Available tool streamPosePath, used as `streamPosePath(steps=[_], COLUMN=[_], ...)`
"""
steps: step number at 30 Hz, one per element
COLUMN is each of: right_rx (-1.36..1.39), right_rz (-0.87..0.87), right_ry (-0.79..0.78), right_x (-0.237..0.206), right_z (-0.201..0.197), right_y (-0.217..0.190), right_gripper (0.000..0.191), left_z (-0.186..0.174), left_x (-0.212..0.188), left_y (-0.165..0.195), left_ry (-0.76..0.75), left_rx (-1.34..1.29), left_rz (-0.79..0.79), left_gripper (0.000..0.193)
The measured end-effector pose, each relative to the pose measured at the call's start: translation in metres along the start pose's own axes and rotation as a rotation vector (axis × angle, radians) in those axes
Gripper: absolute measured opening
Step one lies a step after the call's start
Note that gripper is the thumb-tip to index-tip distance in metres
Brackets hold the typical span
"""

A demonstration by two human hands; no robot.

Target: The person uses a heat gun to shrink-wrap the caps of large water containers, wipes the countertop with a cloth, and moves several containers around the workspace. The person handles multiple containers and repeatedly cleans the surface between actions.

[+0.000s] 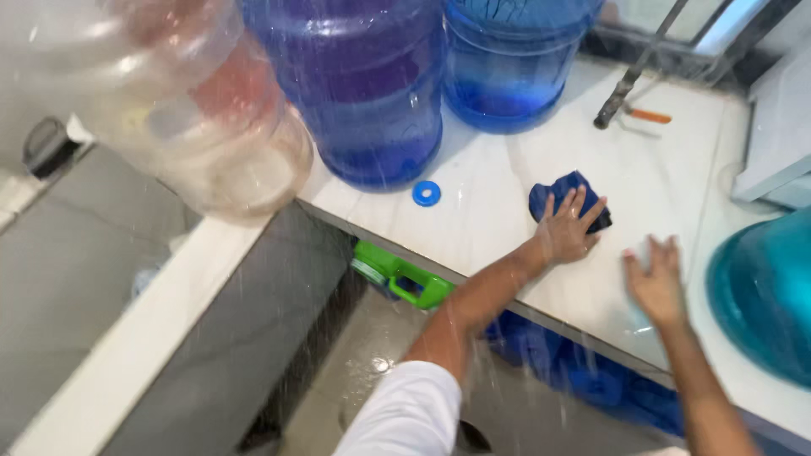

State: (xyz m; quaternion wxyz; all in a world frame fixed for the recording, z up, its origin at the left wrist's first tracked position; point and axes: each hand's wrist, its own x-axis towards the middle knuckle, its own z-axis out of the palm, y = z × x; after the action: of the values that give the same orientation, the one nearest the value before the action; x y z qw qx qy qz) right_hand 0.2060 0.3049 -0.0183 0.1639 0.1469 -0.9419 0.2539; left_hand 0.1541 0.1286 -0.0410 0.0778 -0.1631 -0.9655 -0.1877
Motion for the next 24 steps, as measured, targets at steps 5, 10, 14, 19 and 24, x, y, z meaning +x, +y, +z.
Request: streamPosePath(steps=[5, 10, 14, 19, 24], right_rx=[0.212, 0.229, 0.189, 0.237, 0.135], right_rz=[-0.036, -0.159, -0.078, -0.275, -0.660], right_ry=[-0.236, -0.188, -0.260, -0.135, 0.059], right_x=[-0.027, -0.041, -0.057, -0.063, -0.010], right_z=[0.038, -0.005, -0.056, -0.071, -0.066], right_y=[-0.060, -0.109, -0.110, -0.108, -0.156], right_gripper=[0.073, 0.075, 0.067, 0.056, 0.048], left_z=[-0.018, -0.124, -0.178, -0.211, -0.240], left_x=[-0.084, -0.162, -0.199, -0.220, -0.220], left_y=[-0.007, -0.007, 0.013, 0.019, 0.016], left_ry=[0.051, -0.338, -0.296, -0.114, -0.120], left_rx=[0.315, 0.286, 0.231, 0.194, 0.259], left_rz=[0.142, -0.127, -0.236, -0.098, -0.238], left_gripper=[0.063, 0.077, 0.070, 0.062, 0.063])
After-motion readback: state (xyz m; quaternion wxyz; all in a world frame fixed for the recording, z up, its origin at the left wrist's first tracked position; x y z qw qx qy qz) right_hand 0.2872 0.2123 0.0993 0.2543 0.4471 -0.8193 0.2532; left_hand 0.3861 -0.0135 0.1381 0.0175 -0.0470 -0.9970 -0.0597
